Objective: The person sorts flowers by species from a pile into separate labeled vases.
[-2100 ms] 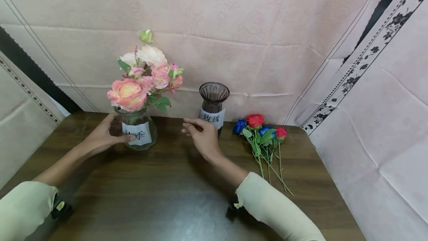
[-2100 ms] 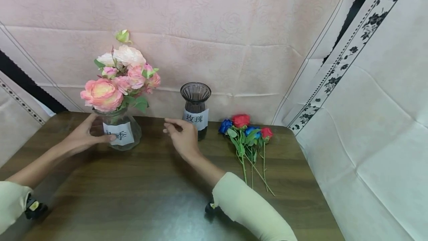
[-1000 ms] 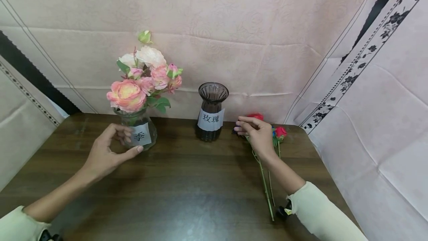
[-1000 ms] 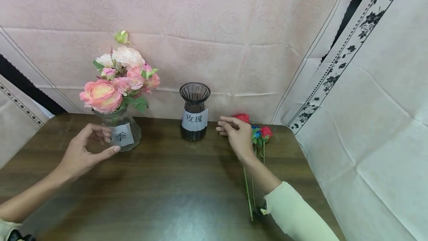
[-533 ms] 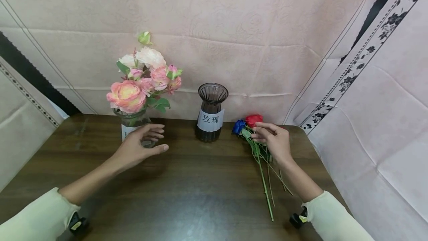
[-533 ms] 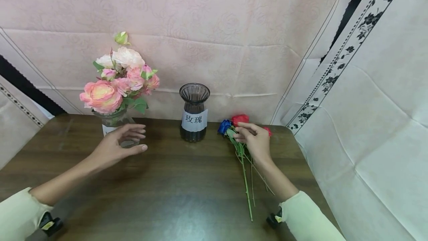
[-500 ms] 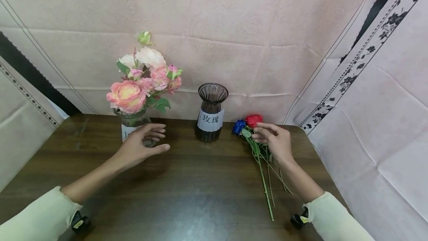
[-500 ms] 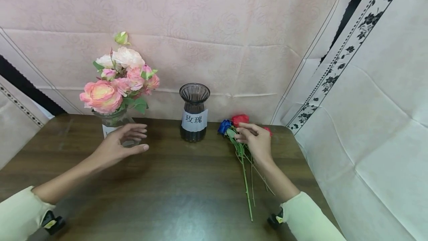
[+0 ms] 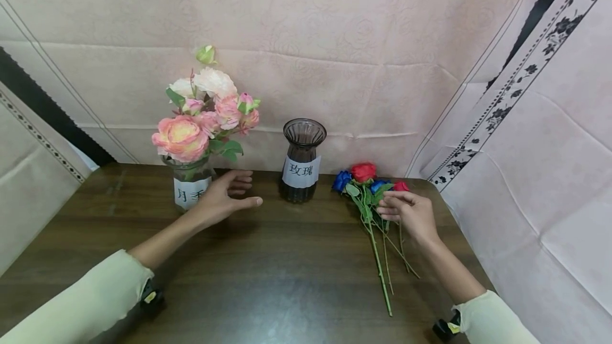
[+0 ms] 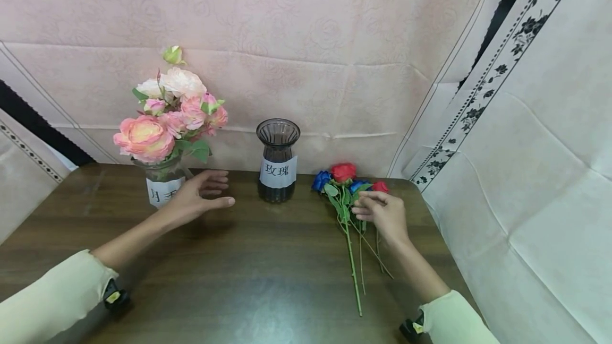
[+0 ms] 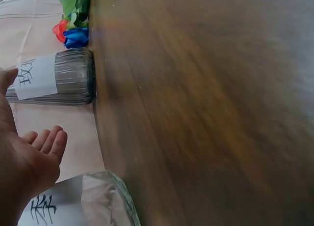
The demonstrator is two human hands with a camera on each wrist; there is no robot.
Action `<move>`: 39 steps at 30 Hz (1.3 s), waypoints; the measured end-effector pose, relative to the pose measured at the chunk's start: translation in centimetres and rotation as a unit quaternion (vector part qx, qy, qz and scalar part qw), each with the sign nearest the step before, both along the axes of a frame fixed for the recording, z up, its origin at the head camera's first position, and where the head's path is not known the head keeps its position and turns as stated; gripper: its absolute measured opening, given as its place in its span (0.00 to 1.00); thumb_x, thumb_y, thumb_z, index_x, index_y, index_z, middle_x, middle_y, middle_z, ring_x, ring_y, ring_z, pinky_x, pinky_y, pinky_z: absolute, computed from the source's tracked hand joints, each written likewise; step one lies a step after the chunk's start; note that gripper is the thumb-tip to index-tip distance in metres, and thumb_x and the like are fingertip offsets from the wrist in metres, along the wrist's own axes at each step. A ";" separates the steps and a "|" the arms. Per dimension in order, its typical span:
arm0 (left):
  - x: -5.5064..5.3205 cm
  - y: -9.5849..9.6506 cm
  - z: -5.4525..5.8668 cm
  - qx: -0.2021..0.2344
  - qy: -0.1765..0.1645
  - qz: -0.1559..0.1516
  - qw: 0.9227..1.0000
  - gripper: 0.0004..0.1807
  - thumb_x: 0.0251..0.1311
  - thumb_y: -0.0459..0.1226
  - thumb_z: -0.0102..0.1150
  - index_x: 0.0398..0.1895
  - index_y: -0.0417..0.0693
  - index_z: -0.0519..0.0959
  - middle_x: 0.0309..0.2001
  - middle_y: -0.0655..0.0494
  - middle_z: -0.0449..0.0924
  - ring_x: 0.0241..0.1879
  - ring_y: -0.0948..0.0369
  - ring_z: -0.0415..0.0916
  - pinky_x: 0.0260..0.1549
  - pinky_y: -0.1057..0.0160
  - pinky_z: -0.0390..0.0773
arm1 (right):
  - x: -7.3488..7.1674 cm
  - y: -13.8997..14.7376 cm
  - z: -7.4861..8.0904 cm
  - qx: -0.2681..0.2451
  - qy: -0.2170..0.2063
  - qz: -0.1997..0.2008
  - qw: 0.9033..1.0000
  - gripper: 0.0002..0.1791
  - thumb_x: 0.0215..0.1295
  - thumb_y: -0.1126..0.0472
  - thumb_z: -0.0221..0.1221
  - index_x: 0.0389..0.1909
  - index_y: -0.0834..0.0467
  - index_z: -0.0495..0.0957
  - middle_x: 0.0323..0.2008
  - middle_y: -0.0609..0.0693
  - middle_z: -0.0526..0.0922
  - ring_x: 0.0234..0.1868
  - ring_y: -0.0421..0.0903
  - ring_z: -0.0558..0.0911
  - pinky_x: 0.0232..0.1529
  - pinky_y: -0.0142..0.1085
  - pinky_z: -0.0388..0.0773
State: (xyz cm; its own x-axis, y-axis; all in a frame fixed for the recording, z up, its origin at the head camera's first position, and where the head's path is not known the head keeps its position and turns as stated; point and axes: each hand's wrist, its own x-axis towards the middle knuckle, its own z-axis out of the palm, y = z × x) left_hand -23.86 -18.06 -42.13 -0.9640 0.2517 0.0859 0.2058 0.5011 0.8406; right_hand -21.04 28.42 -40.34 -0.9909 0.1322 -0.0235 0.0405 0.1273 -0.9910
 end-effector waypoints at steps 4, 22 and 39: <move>-1.0 1.1 -0.3 -0.012 -0.019 0.014 1.000 0.51 0.67 0.55 0.80 0.86 0.44 0.67 0.79 0.40 0.76 0.76 0.39 0.78 0.78 0.37 0.76 | 0.7 0.8 -0.3 0.026 -0.033 0.013 0.999 0.23 0.84 0.66 0.61 0.70 0.78 0.77 0.40 0.52 0.97 0.37 0.40 0.96 0.46 0.36 0.94; -4.7 7.6 -1.9 0.029 -0.026 0.019 0.999 0.59 0.62 0.51 0.84 0.90 0.44 0.60 0.85 0.37 0.67 0.82 0.36 0.69 0.81 0.35 0.71 | 3.4 1.9 -2.3 0.086 -0.129 0.106 0.982 0.19 0.82 0.69 0.62 0.62 0.82 0.80 0.46 0.70 0.94 0.39 0.49 0.97 0.44 0.41 0.94; -6.8 11.2 -3.0 0.069 0.019 0.035 0.997 0.62 0.54 0.49 0.91 0.88 0.49 0.61 0.80 0.44 0.74 0.77 0.43 0.76 0.78 0.38 0.75 | 3.8 1.1 -2.6 0.106 -0.178 0.164 0.964 0.16 0.76 0.67 0.69 0.55 0.76 0.87 0.45 0.63 0.96 0.38 0.48 0.96 0.42 0.40 0.94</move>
